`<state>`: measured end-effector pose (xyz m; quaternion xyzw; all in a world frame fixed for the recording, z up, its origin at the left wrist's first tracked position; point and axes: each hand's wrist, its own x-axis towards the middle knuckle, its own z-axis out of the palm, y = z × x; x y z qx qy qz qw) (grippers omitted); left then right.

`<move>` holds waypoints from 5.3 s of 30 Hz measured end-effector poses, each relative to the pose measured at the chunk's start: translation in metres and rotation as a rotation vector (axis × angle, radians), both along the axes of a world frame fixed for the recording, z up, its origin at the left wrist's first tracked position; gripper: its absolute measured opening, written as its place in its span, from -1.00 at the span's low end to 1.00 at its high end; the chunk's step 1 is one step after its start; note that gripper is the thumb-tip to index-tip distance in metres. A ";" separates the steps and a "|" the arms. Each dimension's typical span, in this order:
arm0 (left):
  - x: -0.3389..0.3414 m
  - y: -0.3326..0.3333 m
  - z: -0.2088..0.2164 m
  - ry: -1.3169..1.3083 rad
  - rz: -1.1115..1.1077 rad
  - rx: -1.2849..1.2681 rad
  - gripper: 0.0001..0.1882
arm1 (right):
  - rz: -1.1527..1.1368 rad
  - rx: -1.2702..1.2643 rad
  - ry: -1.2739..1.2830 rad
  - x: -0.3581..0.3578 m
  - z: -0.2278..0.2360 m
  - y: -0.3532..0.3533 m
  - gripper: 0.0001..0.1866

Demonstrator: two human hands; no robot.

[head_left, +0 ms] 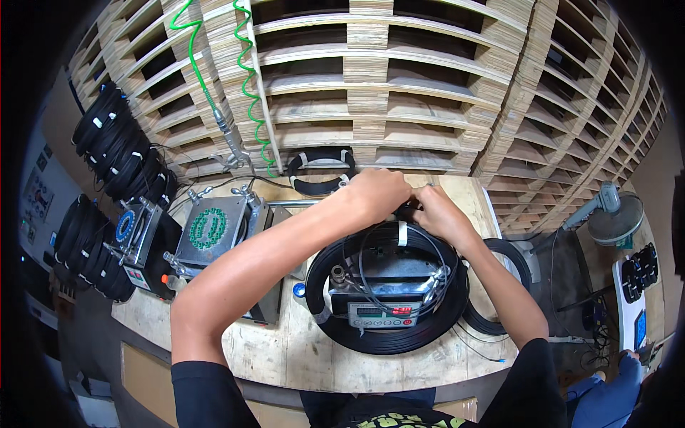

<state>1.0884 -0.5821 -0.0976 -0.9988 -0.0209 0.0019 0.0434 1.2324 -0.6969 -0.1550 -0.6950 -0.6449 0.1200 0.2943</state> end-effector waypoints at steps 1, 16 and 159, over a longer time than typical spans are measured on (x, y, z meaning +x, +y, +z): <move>0.004 0.002 -0.004 0.016 -0.015 0.005 -0.86 | 0.004 0.000 0.001 0.000 -0.002 0.002 -0.72; 0.008 0.064 -0.005 0.112 -0.009 -0.445 -0.69 | 0.041 -0.130 0.220 0.038 0.017 -0.010 -0.61; -0.103 0.020 -0.123 -0.977 0.552 -1.226 -0.40 | -0.319 0.211 0.523 0.062 -0.105 0.003 0.11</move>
